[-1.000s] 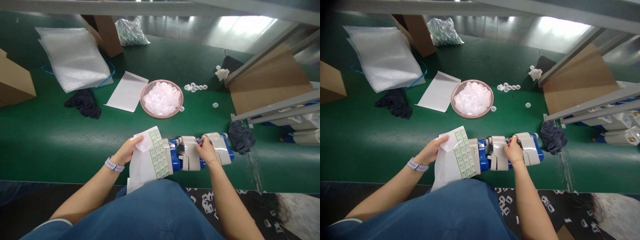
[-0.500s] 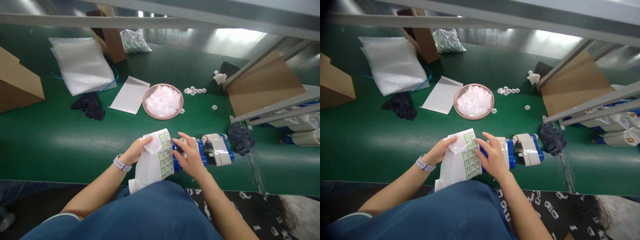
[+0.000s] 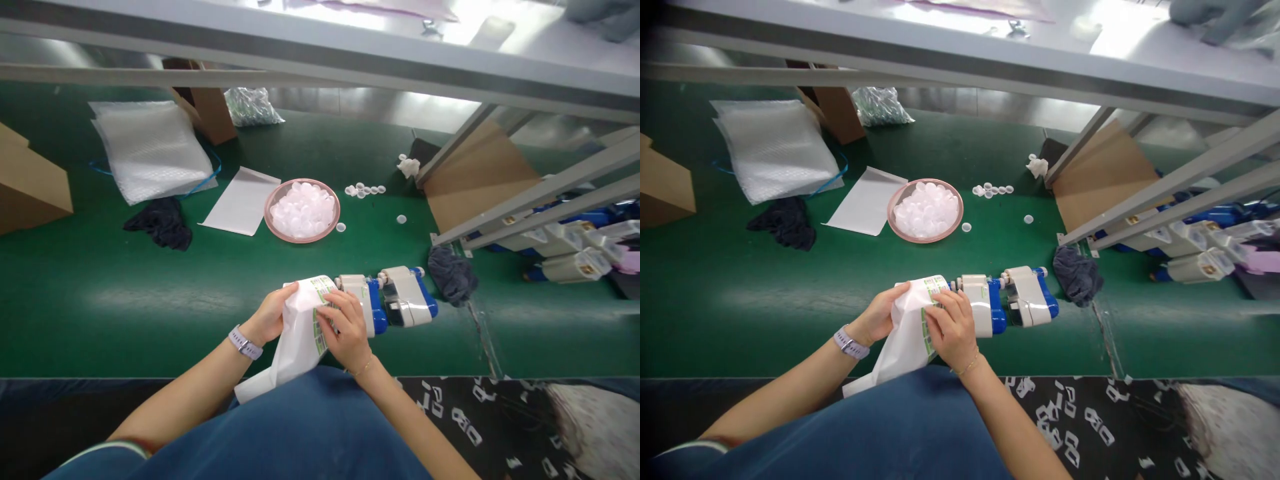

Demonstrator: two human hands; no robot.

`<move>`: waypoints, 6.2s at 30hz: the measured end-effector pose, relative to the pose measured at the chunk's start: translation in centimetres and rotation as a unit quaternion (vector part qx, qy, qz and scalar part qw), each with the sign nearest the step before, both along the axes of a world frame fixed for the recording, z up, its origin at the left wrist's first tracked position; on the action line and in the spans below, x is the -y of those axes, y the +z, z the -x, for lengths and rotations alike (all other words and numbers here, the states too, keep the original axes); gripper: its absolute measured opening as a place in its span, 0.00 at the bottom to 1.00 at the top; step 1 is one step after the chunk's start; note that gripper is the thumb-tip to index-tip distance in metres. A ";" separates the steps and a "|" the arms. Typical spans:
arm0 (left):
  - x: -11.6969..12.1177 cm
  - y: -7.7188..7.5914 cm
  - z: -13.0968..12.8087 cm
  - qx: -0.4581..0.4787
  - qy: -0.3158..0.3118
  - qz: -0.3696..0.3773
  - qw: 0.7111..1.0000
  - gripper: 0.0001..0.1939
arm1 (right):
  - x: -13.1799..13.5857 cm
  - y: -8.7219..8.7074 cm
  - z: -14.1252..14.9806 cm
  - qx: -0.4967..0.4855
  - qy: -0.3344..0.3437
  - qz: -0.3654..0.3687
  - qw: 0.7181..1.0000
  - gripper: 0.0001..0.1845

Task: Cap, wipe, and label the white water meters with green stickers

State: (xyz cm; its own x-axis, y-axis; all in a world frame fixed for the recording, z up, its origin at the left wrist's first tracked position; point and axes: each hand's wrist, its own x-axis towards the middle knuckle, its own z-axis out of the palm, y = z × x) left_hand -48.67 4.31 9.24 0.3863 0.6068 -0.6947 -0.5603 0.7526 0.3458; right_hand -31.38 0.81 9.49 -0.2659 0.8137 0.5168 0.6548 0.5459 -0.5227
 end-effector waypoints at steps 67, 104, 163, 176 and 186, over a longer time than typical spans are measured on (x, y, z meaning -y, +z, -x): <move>-7.2 -2.7 -8.3 0.020 0.034 0.058 0.998 0.23 | -14.3 -6.7 -27.1 0.042 -0.152 0.546 0.823 0.14; -7.5 -2.6 -7.8 -0.054 0.061 0.067 0.994 0.21 | -12.8 -4.2 -23.4 0.265 -0.244 0.442 0.821 0.06; -8.3 -3.3 -8.3 -0.047 0.047 0.073 0.995 0.20 | -13.7 -7.7 -27.8 -0.014 -0.137 0.544 0.827 0.14; -8.4 -3.1 -8.5 -0.056 0.054 0.077 0.994 0.21 | -14.0 -6.9 -27.2 0.032 -0.137 0.537 0.832 0.11; -8.4 -3.2 -8.4 -0.051 0.039 0.071 0.995 0.21 | -13.9 -6.6 -26.7 0.114 -0.161 0.492 0.848 0.10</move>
